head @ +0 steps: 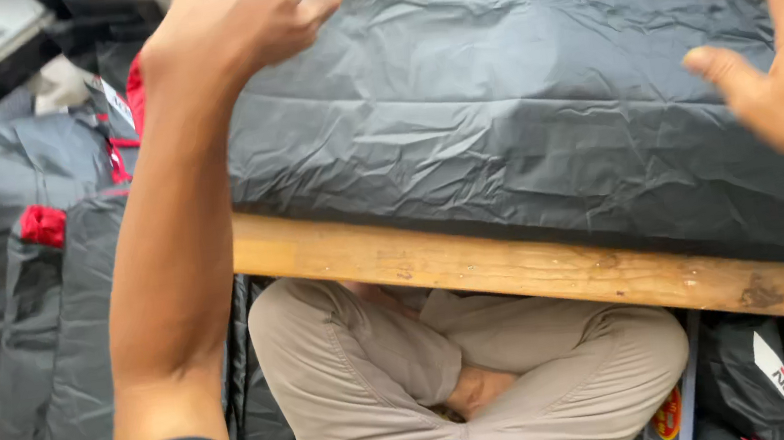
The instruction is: The person brushes a large black fabric piece with a small duster on a wooden table and then folds it multiple times into a compact square shape.
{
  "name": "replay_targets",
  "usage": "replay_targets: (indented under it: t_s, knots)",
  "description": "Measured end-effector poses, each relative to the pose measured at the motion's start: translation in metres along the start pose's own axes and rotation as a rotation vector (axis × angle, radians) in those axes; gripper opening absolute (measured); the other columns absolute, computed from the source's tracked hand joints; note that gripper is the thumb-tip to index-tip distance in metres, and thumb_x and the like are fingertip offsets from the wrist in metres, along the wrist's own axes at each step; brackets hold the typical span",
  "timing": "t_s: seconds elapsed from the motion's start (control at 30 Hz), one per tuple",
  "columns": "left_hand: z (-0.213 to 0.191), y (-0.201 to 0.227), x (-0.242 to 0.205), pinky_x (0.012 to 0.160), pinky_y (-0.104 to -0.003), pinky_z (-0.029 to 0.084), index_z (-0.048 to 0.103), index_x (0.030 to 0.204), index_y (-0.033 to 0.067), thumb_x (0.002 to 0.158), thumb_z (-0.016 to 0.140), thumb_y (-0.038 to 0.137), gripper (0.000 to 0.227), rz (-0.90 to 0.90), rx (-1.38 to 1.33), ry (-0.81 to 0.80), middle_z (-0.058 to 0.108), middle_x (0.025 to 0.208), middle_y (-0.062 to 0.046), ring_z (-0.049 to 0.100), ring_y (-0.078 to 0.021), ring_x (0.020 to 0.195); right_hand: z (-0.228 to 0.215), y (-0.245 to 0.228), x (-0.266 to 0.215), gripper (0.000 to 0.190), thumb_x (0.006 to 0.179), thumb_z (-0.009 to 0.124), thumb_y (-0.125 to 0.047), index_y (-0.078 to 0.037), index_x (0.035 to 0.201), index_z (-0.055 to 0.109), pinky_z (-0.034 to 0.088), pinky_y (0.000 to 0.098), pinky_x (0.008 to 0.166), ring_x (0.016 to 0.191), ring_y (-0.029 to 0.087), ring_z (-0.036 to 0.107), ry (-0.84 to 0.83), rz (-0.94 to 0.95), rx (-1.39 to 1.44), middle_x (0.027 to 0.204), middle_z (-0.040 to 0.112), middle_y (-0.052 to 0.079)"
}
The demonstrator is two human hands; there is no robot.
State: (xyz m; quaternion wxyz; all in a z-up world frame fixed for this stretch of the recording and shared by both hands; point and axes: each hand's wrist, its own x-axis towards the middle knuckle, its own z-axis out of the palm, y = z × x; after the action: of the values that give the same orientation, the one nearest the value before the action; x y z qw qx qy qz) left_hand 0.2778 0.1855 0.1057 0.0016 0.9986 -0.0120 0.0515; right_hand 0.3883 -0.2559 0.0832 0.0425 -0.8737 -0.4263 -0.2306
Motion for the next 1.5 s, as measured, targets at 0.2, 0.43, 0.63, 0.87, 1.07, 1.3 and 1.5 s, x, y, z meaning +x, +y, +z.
replay_targets:
  t_s: [0.2,0.43,0.63,0.87,1.07,1.3,1.5]
  knots:
    - [0.06,-0.022,-0.132,0.1,-0.071,0.024,0.026,0.15,0.0132,0.086,0.074,0.048,0.087,-0.651,-0.24,0.162,0.014,0.15,-0.027,0.015,-0.0495,0.137,0.034,-0.069,-0.038,0.078,0.083,0.029,-0.068,-0.026,0.149,0.025,0.005,0.0626,0.108,0.143,0.036,0.011,-0.799,0.408,0.11,0.157,0.016,0.015]
    - [0.114,-0.028,-0.153,0.072,-0.039,0.042,0.054,0.082,0.0035,0.084,0.077,0.039,0.043,-0.613,-0.433,0.551,0.053,0.086,-0.011,0.052,-0.0278,0.081,0.035,-0.097,-0.059,0.075,0.096,0.041,-0.05,0.003,0.148,0.043,0.016,0.081,0.093,0.132,0.058,0.027,-0.233,0.19,0.162,0.15,0.031,0.037]
    - [0.082,-0.013,-0.159,0.06,-0.038,0.034,0.039,0.072,0.0071,0.098,0.066,0.038,0.048,-0.668,-0.538,0.505,0.041,0.068,-0.004,0.039,-0.0212,0.062,0.019,-0.115,-0.072,0.071,0.092,0.036,-0.054,-0.01,0.147,0.04,0.013,0.0685,0.105,0.139,0.048,0.024,-0.418,0.32,0.219,0.153,0.028,0.031]
    - [0.066,-0.009,-0.153,0.083,-0.042,0.043,0.046,0.122,0.0047,0.085,0.074,0.021,0.049,-0.579,-0.435,0.516,0.054,0.104,-0.015,0.054,-0.0321,0.093,0.014,-0.124,-0.103,0.083,0.082,0.045,-0.061,-0.011,0.147,0.04,0.015,0.0729,0.106,0.141,0.046,0.027,-0.261,0.224,0.221,0.155,0.03,0.025]
    - [0.082,0.004,-0.149,0.09,-0.048,0.041,0.051,0.13,0.0017,0.094,0.065,0.015,0.041,-0.422,-0.318,0.44,0.051,0.118,-0.02,0.049,-0.0374,0.11,0.011,-0.137,-0.119,0.065,0.085,0.049,-0.052,-0.018,0.141,0.047,0.03,0.0605,0.106,0.136,0.034,0.039,-0.317,0.142,0.107,0.149,0.042,0.011]
    - [0.081,-0.001,-0.161,0.072,-0.052,0.045,0.061,0.123,0.0037,0.092,0.062,0.014,0.033,-0.488,-0.112,0.293,0.059,0.112,-0.02,0.057,-0.0405,0.096,-0.009,-0.146,-0.116,0.038,0.084,0.07,-0.019,-0.022,0.122,0.067,0.049,0.0389,0.089,0.114,0.023,0.062,-0.131,0.007,-0.053,0.127,0.066,-0.001]
    - [0.008,0.052,-0.119,0.102,-0.051,0.029,0.055,0.129,-0.0054,0.093,0.081,0.016,0.05,-0.232,-0.062,0.468,0.046,0.131,-0.023,0.038,-0.041,0.125,-0.048,-0.137,-0.071,0.062,0.09,0.043,-0.05,-0.002,0.125,0.061,0.042,0.05,0.089,0.117,0.038,0.055,-0.192,-0.039,0.182,0.126,0.058,0.022]
